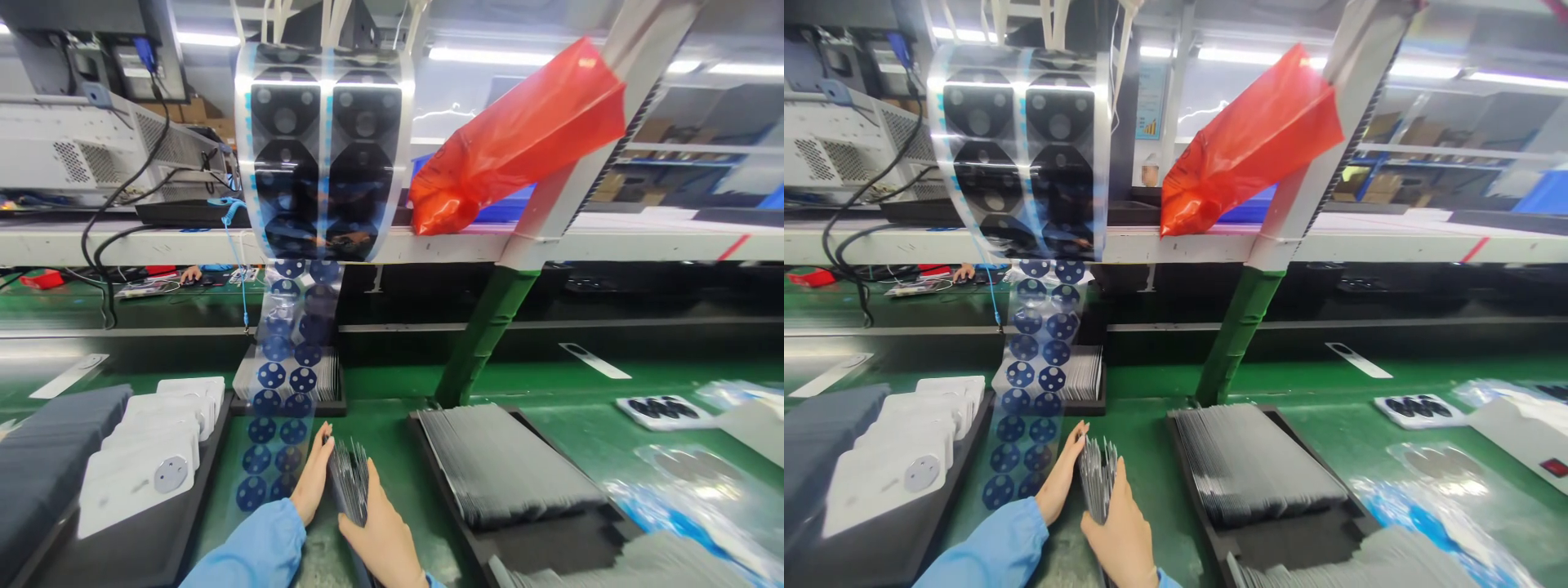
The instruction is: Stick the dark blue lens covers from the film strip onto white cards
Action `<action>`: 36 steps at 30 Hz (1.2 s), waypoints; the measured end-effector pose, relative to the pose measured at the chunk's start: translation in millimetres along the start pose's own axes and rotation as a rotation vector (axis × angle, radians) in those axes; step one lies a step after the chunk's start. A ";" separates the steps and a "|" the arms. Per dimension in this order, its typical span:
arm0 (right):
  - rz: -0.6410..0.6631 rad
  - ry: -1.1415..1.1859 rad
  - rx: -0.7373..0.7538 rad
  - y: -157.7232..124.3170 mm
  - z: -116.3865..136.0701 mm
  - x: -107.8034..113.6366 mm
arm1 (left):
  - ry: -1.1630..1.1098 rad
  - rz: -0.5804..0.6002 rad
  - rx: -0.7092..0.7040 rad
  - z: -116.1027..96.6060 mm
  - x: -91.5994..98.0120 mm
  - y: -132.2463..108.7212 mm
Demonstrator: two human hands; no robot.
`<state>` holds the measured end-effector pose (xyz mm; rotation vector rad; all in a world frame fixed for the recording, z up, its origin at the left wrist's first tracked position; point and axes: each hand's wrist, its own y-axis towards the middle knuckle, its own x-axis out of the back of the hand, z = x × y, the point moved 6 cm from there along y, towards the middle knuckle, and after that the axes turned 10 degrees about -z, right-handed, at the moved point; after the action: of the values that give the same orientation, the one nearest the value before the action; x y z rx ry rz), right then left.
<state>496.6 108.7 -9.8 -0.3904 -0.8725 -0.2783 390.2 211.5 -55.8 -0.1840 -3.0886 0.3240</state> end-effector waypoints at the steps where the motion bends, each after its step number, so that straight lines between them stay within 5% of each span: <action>1: 0.003 -0.003 -0.001 0.6 -0.5 1.4 | -0.013 0.013 -0.017 -0.3 -3.4 1.5; 14: -0.104 0.083 0.036 5.1 -7.6 -2.2 | -0.020 0.235 -0.144 -6.7 -22.5 10.2; 26: -0.064 0.173 0.006 1.1 -3.9 2.2 | 0.003 0.429 -0.212 -19.6 -39.9 19.8; 33: 0.031 0.648 0.285 -16.9 -44.2 -20.9 | 0.040 0.432 -0.227 -18.5 -40.5 19.8; 36: -0.006 0.687 0.228 -27.1 -77.9 -33.1 | 0.020 0.464 -0.213 -18.8 -42.2 18.9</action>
<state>519.0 52.6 -75.1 -0.0626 -0.2240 -0.2887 435.1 228.7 -42.1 -0.9073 -3.0194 -0.0020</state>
